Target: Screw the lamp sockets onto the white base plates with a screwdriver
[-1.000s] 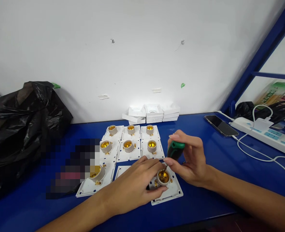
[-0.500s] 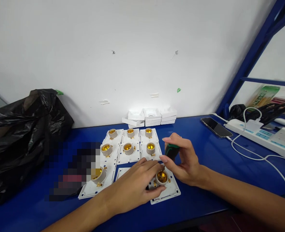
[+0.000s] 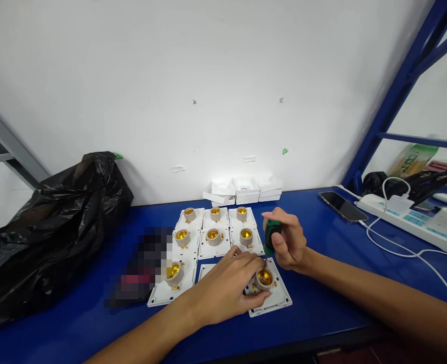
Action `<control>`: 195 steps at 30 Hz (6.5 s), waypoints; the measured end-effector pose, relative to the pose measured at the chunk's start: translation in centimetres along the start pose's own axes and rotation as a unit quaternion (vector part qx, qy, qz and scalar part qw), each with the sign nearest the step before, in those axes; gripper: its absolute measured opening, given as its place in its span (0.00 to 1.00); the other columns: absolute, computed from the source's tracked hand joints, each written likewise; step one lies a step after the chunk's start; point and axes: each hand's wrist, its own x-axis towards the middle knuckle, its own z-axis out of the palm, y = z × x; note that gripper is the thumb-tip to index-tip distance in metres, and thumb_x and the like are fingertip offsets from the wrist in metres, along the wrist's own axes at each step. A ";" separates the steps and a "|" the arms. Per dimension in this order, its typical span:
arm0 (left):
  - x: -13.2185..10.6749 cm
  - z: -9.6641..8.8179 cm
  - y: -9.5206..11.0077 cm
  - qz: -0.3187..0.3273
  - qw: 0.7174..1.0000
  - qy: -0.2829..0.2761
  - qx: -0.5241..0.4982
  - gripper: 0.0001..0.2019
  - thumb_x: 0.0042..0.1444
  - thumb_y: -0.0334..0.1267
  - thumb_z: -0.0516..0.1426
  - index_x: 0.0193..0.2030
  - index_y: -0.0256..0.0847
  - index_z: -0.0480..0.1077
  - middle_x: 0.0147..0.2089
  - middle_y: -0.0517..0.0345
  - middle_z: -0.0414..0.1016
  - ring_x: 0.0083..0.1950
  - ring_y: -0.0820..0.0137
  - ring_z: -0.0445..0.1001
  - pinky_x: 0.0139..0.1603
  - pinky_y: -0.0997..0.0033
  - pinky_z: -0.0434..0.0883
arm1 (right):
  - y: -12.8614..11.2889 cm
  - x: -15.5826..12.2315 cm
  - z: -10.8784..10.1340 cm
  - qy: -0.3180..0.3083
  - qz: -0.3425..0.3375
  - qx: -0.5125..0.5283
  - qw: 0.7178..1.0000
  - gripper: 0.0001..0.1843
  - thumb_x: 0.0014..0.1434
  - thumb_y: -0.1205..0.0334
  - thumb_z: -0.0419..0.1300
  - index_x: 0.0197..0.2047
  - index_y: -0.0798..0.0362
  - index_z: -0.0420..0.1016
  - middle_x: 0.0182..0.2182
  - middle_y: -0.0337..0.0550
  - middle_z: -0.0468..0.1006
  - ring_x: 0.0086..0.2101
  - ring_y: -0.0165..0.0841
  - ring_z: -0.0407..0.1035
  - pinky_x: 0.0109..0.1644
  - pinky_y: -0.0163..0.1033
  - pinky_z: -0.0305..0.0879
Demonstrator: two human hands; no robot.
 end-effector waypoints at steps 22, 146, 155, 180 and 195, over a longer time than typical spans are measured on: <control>-0.1 -0.1 -0.3 0.011 1.000 -0.020 -0.002 0.12 0.67 0.39 0.65 0.52 0.41 0.69 0.49 0.53 0.79 0.51 0.57 0.80 0.71 0.44 0.63 | -2.4 1.3 -2.0 -0.031 0.049 -0.085 0.995 0.19 0.65 0.64 0.64 0.59 0.48 0.74 0.28 0.34 0.77 0.17 0.27 0.61 0.21 0.37 0.61; -0.2 -0.3 -0.3 0.015 1.000 -0.014 -0.012 0.13 0.68 0.40 0.65 0.54 0.43 0.68 0.53 0.52 0.79 0.55 0.55 0.78 0.61 0.50 0.73 | -3.7 1.6 -1.7 -0.125 0.054 -0.006 0.991 0.42 0.65 0.71 0.66 0.76 0.48 0.55 0.44 0.42 0.81 0.25 0.28 0.66 0.23 0.35 0.70; -0.2 -0.5 0.0 0.005 1.000 -0.021 -0.015 0.13 0.67 0.39 0.66 0.52 0.43 0.69 0.52 0.54 0.78 0.56 0.56 0.77 0.63 0.51 0.72 | -3.5 1.8 -1.8 -0.145 0.028 0.031 0.989 0.34 0.70 0.70 0.59 0.75 0.52 0.56 0.41 0.45 0.81 0.34 0.34 0.74 0.33 0.39 0.75; -0.1 -0.4 -0.3 0.013 1.000 -0.017 -0.004 0.15 0.67 0.40 0.66 0.55 0.43 0.69 0.51 0.54 0.79 0.55 0.56 0.77 0.66 0.49 0.70 | -3.6 1.5 -2.3 -0.110 0.042 0.012 0.993 0.32 0.70 0.66 0.61 0.74 0.48 0.58 0.40 0.41 0.81 0.25 0.30 0.70 0.24 0.37 0.70; -0.2 -0.3 -0.2 0.016 1.000 -0.015 0.005 0.12 0.70 0.42 0.63 0.55 0.44 0.69 0.48 0.55 0.79 0.51 0.56 0.78 0.60 0.50 0.73 | -3.8 1.4 -1.8 -0.113 0.055 0.015 0.992 0.32 0.70 0.66 0.61 0.73 0.46 0.58 0.37 0.39 0.80 0.24 0.30 0.68 0.23 0.35 0.68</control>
